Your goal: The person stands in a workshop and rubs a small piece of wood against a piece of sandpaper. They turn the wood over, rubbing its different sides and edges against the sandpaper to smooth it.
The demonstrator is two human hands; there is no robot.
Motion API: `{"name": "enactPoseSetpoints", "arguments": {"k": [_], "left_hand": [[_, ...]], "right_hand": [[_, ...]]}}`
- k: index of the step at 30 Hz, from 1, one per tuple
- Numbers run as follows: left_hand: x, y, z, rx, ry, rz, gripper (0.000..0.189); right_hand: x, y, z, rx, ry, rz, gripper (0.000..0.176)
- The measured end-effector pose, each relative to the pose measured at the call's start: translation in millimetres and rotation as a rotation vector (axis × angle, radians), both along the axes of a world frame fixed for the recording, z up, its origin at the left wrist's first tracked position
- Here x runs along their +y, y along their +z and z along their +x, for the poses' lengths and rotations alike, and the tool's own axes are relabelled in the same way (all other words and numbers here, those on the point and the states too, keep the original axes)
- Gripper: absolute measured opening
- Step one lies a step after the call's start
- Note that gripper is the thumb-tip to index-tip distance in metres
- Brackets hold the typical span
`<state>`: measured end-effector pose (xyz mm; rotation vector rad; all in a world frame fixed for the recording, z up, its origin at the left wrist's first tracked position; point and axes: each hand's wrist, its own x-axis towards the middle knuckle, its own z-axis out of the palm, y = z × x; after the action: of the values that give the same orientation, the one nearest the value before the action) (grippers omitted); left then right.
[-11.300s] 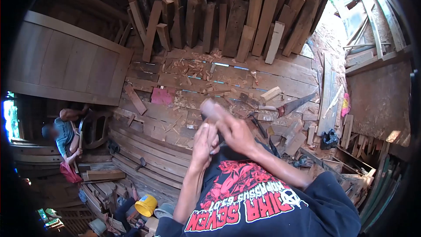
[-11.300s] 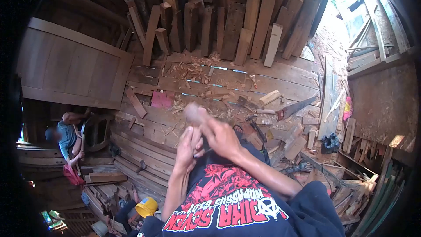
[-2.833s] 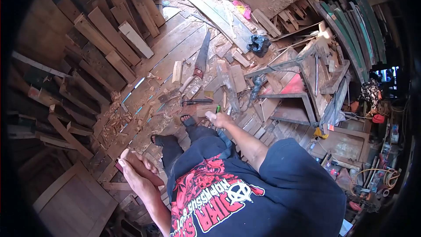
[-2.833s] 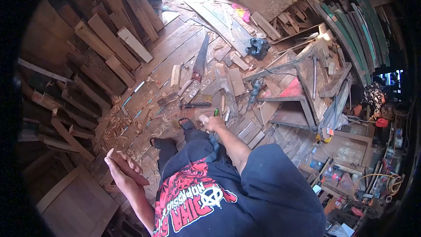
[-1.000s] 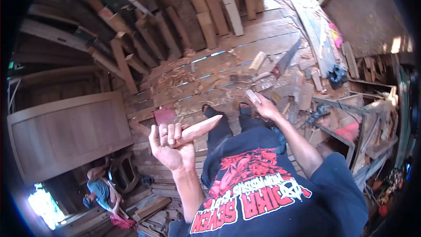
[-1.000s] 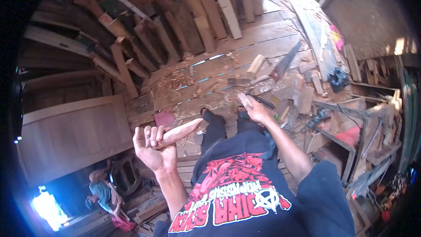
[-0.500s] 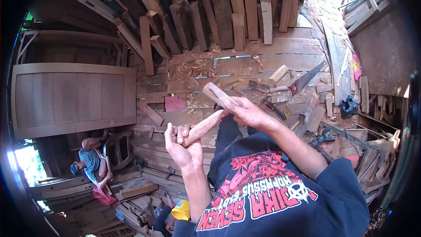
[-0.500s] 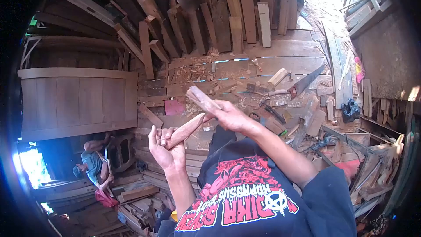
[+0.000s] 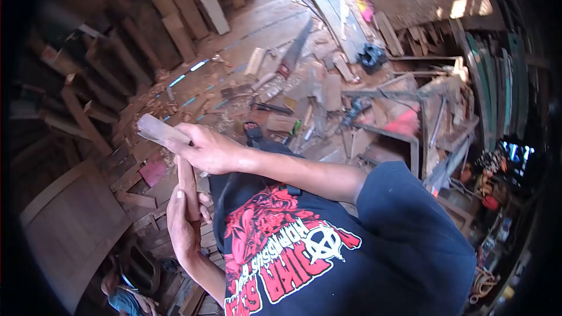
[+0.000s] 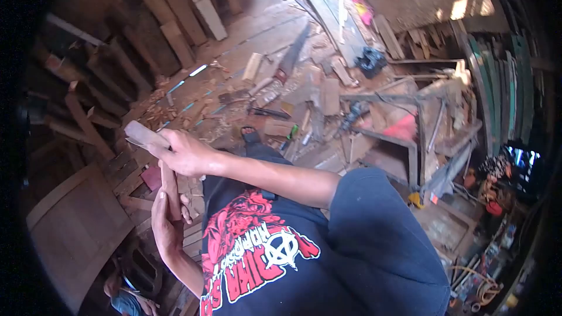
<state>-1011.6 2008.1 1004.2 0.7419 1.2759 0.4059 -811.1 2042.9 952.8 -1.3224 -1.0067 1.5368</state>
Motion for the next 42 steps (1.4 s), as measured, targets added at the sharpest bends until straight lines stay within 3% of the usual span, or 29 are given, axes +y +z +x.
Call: {"name": "enactPoseSetpoints", "arguments": {"k": [2, 4, 7, 8, 11, 12, 16, 19, 20, 23, 24, 27, 31, 32, 35, 36, 37, 39, 42], "left_hand": [[-0.8, 1.4, 22.5, 0.010, -0.123, -0.001, 0.050], [2.7, -4.3, 28.8, -0.040, -0.070, -0.104, 0.049], [0.4, -12.9, 42.8, 0.024, 0.022, -0.099, 0.051], [2.7, -11.3, 44.6, 0.003, 0.025, -0.071, 0.051], [2.7, -26.0, 39.7, 0.025, 0.148, -0.025, 0.054], [4.0, -29.8, 32.2, -0.016, 0.139, -0.028, 0.055], [-13.6, -6.4, 46.0, -0.148, 0.242, 0.015, 0.066], [-10.3, -14.3, 17.5, -0.135, 0.385, -0.022, 0.084], [-11.1, -14.9, 18.6, -0.056, 0.434, 0.019, 0.098], [-20.2, -7.7, 18.4, -0.181, 0.234, 0.061, 0.106], [-21.4, -3.6, 31.8, -0.054, 0.320, 0.022, 0.112], [-6.3, -7.9, 15.0, 0.033, 0.441, 0.069, 0.116], [-24.4, 0.4, 13.2, 0.062, 0.447, 0.028, 0.118], [-25.3, 8.6, 27.6, 0.098, 0.613, 0.035, 0.119], [-11.6, 11.0, 10.5, 0.063, 0.429, 0.107, 0.124], [-11.2, 5.2, 10.3, 0.061, 0.451, 0.103, 0.128], [-13.3, 2.8, 15.2, 0.065, 0.464, 0.083, 0.129], [-21.7, 7.2, 24.7, 0.121, 0.516, 0.072, 0.130], [-11.5, 6.6, 2.6, 0.024, 0.473, 0.158, 0.136]], "right_hand": [[-8.7, -6.4, 3.5, 0.065, -0.055, 0.001, 0.055], [-14.6, -7.0, 12.2, 0.082, -0.088, 0.010, 0.058], [-27.0, -18.0, 18.9, -0.444, -0.167, 0.241, 0.060], [-29.9, -20.2, 18.4, -0.526, -0.086, 0.220, 0.069], [-48.2, -7.0, 10.7, -0.583, 0.145, 0.160, 0.073], [-58.2, -24.3, -3.7, -0.611, 0.100, 0.315, 0.075], [-48.2, -32.1, -7.6, -0.521, 0.053, 0.295, 0.074], [-56.6, -6.3, -13.8, -0.520, 0.217, 0.314, 0.067], [-59.9, -7.0, -18.4, -0.498, 0.189, 0.313, 0.064], [-39.2, -27.3, -23.0, -0.467, -0.035, 0.285, 0.063], [-38.4, -26.7, -21.3, -0.460, -0.009, 0.303, 0.062], [-49.5, 2.2, -32.8, -0.401, 0.252, 0.356, 0.060], [-23.2, 0.1, -35.3, -0.436, 0.133, 0.349, 0.065], [-26.2, 8.5, -37.2, -0.449, 0.168, 0.326, 0.065], [-42.0, 9.6, -45.4, -0.385, 0.157, 0.433, 0.065], [-33.2, 6.3, -45.1, -0.490, 0.263, 0.308, 0.065], [-22.4, 0.3, -43.5, -0.354, 0.131, 0.321, 0.066], [-18.9, 1.3, -41.2, -0.444, 0.055, 0.353, 0.065], [-40.5, 11.3, -48.0, -0.432, 0.241, 0.424, 0.061]]}}
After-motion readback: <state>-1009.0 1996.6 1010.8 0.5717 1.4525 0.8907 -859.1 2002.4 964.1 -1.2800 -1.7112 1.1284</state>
